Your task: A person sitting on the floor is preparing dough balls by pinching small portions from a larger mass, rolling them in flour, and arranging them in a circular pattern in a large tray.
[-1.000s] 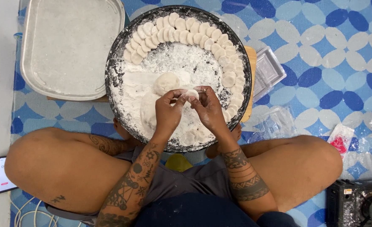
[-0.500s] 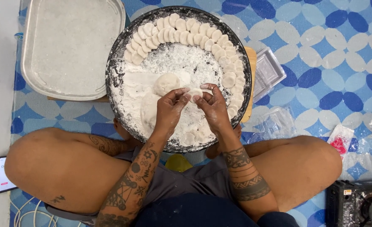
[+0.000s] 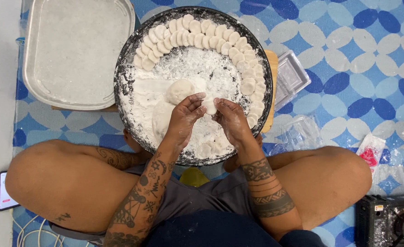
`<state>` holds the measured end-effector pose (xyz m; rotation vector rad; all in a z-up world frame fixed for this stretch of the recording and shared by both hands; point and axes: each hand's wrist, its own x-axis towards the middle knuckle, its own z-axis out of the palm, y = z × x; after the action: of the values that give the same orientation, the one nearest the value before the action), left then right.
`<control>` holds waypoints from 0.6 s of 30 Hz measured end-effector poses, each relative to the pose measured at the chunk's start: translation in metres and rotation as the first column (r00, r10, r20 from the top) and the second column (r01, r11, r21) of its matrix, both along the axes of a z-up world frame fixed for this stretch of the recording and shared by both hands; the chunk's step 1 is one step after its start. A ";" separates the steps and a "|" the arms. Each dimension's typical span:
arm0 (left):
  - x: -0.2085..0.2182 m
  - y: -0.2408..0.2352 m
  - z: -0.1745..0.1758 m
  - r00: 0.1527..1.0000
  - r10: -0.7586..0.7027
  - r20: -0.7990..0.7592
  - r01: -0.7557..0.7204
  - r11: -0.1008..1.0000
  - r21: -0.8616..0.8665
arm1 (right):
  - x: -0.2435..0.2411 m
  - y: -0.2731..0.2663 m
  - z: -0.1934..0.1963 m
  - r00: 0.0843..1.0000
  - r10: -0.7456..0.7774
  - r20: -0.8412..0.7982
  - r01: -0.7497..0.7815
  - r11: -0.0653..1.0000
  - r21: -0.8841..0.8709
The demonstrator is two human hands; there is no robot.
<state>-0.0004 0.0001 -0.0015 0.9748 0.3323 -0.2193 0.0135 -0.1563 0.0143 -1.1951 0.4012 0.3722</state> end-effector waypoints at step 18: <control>0.003 0.003 0.002 0.996 0.060 -0.063 -0.045 0.977 0.206 | -0.002 0.000 -0.013 0.975 0.165 0.151 -0.117 0.951 -0.285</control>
<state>0.0027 0.0032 0.0005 1.1620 0.4503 -0.1732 0.0117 -0.1562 0.0009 -1.5217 0.2199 0.3395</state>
